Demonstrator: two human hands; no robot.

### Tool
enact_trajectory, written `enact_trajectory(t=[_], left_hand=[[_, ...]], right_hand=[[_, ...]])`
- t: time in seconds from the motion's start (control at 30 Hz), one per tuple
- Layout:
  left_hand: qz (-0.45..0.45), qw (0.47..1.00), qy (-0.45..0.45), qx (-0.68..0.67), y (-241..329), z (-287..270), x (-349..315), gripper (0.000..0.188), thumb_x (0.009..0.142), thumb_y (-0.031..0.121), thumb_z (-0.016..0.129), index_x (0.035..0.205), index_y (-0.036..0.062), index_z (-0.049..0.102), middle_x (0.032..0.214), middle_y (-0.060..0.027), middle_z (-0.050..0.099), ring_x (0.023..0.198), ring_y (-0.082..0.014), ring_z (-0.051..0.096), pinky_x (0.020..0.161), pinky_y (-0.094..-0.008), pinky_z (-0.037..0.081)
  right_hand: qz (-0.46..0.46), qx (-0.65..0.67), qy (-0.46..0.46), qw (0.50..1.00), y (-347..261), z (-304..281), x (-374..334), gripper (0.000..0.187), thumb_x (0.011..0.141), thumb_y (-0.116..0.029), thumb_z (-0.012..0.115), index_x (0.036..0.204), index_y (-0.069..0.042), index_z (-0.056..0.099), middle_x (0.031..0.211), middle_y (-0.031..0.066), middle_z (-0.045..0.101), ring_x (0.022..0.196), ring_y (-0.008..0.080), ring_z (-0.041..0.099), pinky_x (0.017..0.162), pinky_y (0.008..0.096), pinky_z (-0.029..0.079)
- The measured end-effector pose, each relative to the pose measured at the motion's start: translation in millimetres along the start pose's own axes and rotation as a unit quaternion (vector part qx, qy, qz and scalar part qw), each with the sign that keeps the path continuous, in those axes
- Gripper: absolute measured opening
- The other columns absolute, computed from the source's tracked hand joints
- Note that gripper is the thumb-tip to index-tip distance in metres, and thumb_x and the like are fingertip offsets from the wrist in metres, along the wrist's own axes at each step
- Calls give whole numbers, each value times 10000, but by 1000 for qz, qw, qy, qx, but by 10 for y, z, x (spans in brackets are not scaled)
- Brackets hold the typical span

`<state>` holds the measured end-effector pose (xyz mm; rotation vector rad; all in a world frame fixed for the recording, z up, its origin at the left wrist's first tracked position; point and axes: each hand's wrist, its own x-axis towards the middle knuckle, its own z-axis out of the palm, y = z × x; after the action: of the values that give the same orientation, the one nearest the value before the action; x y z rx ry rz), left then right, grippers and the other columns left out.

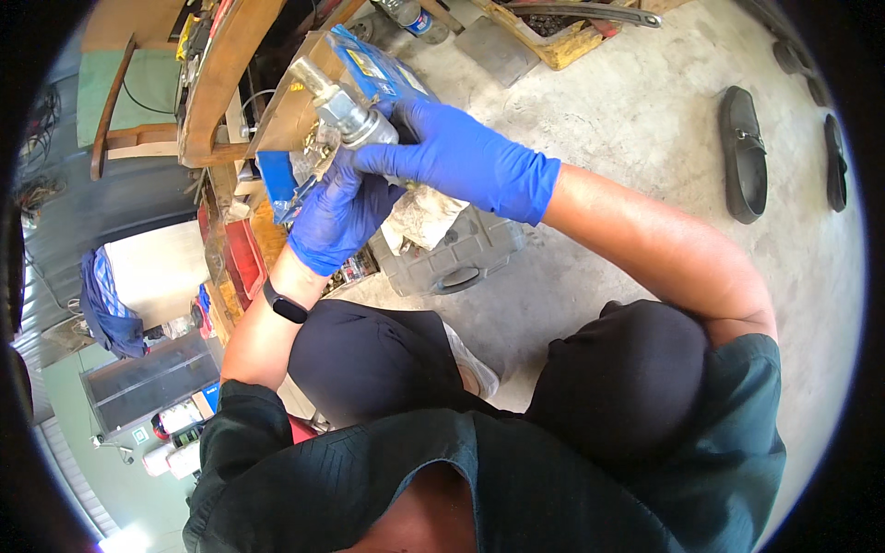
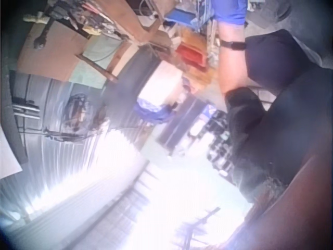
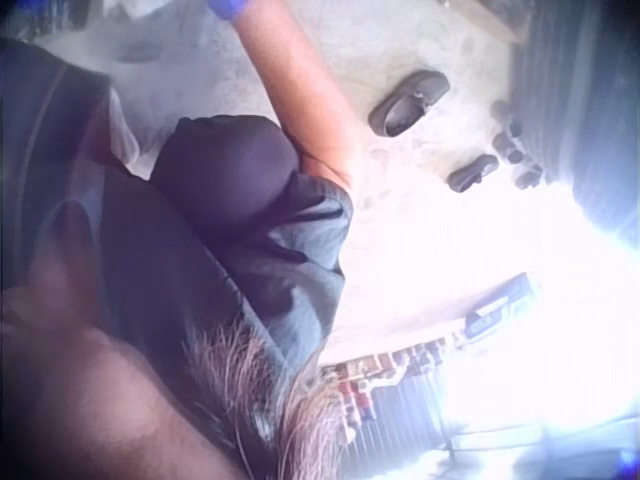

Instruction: The person sits on the floor and assembles small cylindrical metal parts by hand, repeatedly connecting and disconnecting them. They wipe the parts with a cloth and handle a small yellow box containing additional components.

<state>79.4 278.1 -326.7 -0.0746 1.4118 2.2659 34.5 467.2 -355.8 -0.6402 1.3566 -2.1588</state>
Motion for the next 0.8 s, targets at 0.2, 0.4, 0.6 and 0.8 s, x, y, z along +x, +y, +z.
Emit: enact_trajectory(t=[0.2, 0.4, 0.6, 0.8], left_hand=[[89, 956, 103, 259, 293, 156, -77, 446, 950, 116, 686, 1365, 34, 546, 1312, -77, 597, 1166, -154, 582, 1023, -316, 481], [85, 928, 127, 340, 372, 218, -116, 379, 901, 13, 718, 1269, 13, 628, 1207, -71, 668, 1080, -153, 633, 967, -297, 522], [99, 924, 101, 354, 362, 240, -144, 372, 901, -20, 704, 1264, 9, 627, 1200, -74, 668, 1069, -159, 639, 970, -304, 522], [103, 929, 88, 344, 341, 241, -190, 387, 898, -17, 709, 1274, 15, 620, 1184, -63, 668, 1048, -152, 640, 948, -300, 533]], right_hand=[[-21, -278, 17, 960, -7, -163, -97, 576, 932, -412, 698, 1330, -31, 528, 1076, 201, 656, 977, 270, 666, 876, 361, 525], [-44, -259, -2, 965, 37, -170, -91, 546, 931, -439, 688, 1280, -34, 577, 975, 180, 669, 877, 274, 666, 813, 350, 538], [101, -72, -73, 990, -123, -195, -117, 514, 973, -368, 664, 1345, -28, 562, 921, 66, 695, 733, 90, 583, 664, 267, 493], [177, 13, -139, 974, -138, -285, -88, 491, 962, -387, 670, 1310, -52, 585, 968, 79, 710, 741, 102, 608, 658, 256, 501]])
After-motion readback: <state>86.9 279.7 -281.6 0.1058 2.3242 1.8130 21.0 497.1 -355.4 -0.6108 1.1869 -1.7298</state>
